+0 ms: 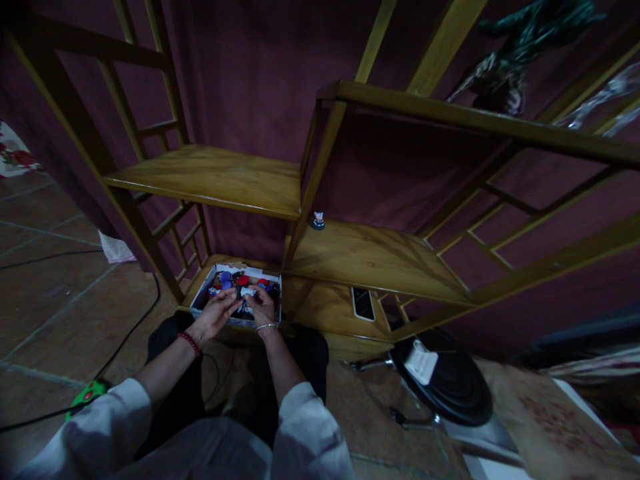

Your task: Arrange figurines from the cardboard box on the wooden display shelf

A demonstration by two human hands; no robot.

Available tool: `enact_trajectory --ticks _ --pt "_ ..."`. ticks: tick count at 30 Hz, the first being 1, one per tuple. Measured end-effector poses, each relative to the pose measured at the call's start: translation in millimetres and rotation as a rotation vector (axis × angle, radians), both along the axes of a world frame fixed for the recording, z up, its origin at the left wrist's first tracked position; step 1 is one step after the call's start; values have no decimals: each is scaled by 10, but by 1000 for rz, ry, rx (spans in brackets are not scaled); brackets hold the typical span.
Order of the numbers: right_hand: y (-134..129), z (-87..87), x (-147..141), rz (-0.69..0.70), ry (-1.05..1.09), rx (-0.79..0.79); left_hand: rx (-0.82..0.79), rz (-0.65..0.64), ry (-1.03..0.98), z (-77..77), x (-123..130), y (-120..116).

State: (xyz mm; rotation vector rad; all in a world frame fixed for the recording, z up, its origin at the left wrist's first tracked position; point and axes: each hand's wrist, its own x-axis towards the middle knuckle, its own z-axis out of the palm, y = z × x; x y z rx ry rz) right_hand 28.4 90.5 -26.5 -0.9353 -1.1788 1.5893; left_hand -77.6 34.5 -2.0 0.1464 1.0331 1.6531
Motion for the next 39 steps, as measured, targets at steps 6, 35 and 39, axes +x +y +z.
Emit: enact_trajectory --ticks 6,35,39 --pt "-8 0 -9 -5 -56 128 17 -1 -13 -17 -8 2" --pt "-5 435 64 -10 -595 588 84 -104 -52 132 20 -78" --pt "-23 480 84 37 -586 583 77 -108 -62 126 30 -84"
